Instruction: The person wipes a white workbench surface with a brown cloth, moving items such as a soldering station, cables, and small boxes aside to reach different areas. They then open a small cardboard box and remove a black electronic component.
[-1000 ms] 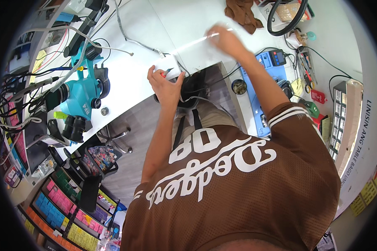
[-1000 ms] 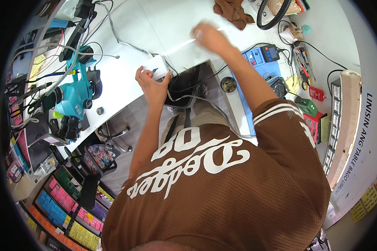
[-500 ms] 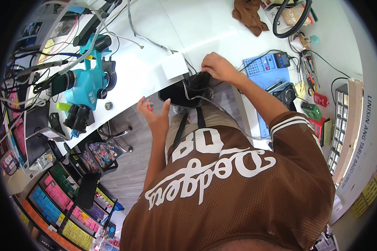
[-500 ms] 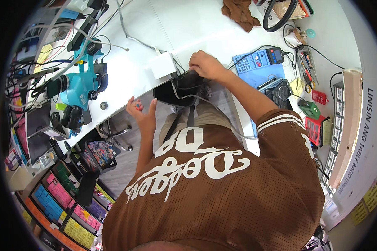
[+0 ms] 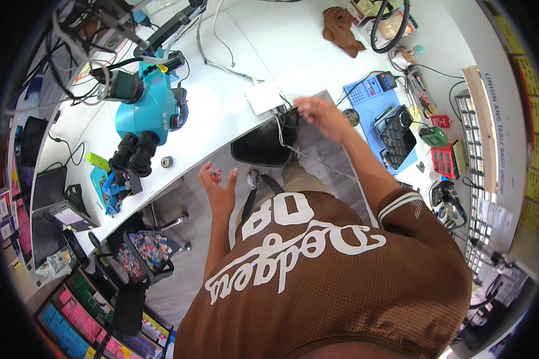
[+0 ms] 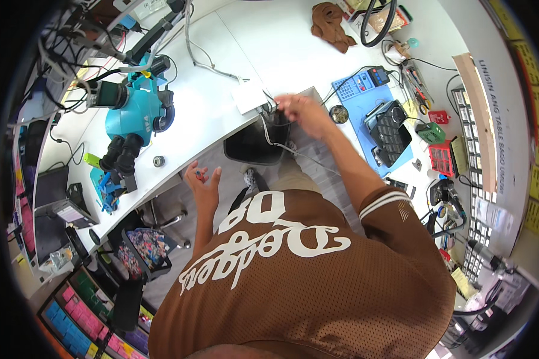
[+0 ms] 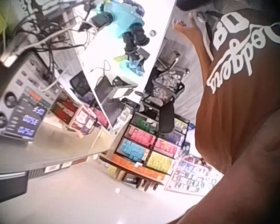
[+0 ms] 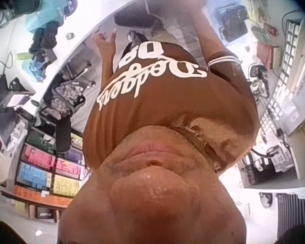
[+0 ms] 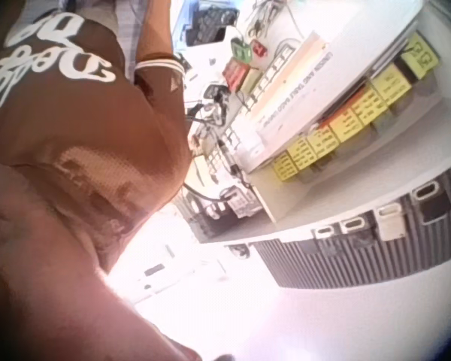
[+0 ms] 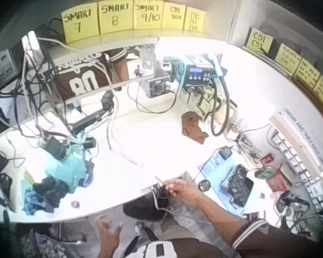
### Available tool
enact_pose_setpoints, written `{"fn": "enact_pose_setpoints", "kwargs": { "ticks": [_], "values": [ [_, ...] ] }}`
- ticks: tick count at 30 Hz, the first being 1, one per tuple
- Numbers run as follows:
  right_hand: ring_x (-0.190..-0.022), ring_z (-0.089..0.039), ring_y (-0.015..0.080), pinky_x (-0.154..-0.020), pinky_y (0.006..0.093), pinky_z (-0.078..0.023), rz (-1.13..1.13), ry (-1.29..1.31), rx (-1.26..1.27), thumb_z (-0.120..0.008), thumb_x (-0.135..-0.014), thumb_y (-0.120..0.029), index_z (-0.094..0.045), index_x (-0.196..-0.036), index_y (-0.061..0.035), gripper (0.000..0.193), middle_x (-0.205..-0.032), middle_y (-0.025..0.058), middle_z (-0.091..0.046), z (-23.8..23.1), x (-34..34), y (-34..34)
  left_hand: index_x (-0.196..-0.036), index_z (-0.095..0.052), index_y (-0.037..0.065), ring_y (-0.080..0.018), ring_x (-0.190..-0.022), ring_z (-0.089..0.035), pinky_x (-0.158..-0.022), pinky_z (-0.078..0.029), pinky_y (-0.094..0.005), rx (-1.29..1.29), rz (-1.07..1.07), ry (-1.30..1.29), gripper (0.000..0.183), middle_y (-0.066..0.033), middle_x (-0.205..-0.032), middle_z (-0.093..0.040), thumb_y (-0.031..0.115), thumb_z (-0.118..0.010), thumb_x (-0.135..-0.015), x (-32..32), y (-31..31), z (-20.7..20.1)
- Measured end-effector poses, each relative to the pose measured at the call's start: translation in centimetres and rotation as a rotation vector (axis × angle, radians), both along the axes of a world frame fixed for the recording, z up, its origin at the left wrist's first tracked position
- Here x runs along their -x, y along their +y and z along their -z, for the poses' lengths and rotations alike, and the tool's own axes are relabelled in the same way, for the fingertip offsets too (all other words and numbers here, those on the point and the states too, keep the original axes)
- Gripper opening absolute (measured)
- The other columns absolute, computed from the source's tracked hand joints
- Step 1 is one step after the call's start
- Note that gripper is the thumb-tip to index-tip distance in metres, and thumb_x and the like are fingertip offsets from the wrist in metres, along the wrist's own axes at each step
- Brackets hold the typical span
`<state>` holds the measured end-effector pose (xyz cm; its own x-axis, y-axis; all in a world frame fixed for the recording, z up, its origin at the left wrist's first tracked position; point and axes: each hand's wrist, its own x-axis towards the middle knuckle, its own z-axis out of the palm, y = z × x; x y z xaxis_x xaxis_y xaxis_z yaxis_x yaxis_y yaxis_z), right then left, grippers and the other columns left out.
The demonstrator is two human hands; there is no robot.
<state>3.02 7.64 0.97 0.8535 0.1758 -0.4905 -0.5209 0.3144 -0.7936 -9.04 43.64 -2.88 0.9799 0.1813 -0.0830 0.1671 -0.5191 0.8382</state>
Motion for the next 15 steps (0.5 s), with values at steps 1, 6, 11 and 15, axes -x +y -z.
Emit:
{"fn": "enact_pose_setpoints", "kwargs": {
  "ticks": [1, 6, 11, 15],
  "values": [
    [-0.073, -0.050, 0.0050, -0.068, 0.0186, -0.043, -0.050, 0.000, 0.022, -0.062, -0.099, -0.006, -0.070, -0.128, 0.0002, 0.031, -0.097, -0.0025, -0.065, -0.6, 1.8, 1.6, -0.112, -0.046, 0.004, -0.0256, -0.115, -0.056, -0.093, -0.049, -0.0380, 0.038, 0.008, 0.011, 0.050, -0.0184, -0.145, -0.042, 0.025, -0.086, -0.089, 0.2, 0.5, 0.3],
    [-0.070, -0.049, 0.0048, -0.062, 0.0192, -0.040, -0.139, 0.152, 0.010, -0.060, -0.107, -0.019, -0.073, -0.120, -0.0017, 0.026, -0.084, -0.0065, -0.059, 1.3, 9.1, 8.1, -0.110, -0.047, 0.004, -0.0247, -0.113, -0.055, -0.090, -0.050, -0.0379, 0.131, 0.046, 0.042, 0.049, -0.0181, -0.142, -0.044, 0.028, -0.085, -0.090, 1.1, 2.6, 1.4],
    [-0.064, -0.044, 0.0058, -0.054, 0.0232, -0.032, -0.121, 0.226, 0.195, -0.059, -0.108, -0.040, -0.067, -0.090, -0.0086, 0.038, -0.073, -0.0052, -0.052, 1.5, 11.5, 11.3, -0.110, -0.048, 0.004, -0.0240, -0.111, -0.056, -0.090, -0.050, -0.0380, 0.228, 0.096, 0.039, 0.049, -0.0176, -0.141, -0.044, 0.032, -0.084, -0.091, 1.4, 4.6, 1.3],
    [-0.062, -0.042, 0.0064, -0.054, 0.0263, -0.030, 0.029, 0.276, 0.272, -0.054, -0.108, -0.046, -0.057, -0.077, -0.0126, 0.046, -0.066, -0.0037, -0.048, 2.4, 10.3, 11.9, -0.116, -0.051, 0.002, -0.0241, -0.108, -0.057, -0.089, -0.050, -0.0376, 0.248, 0.099, 0.051, 0.052, -0.0176, -0.140, -0.044, 0.034, -0.084, -0.091, 1.8, 6.1, 1.5]
  ]
}}
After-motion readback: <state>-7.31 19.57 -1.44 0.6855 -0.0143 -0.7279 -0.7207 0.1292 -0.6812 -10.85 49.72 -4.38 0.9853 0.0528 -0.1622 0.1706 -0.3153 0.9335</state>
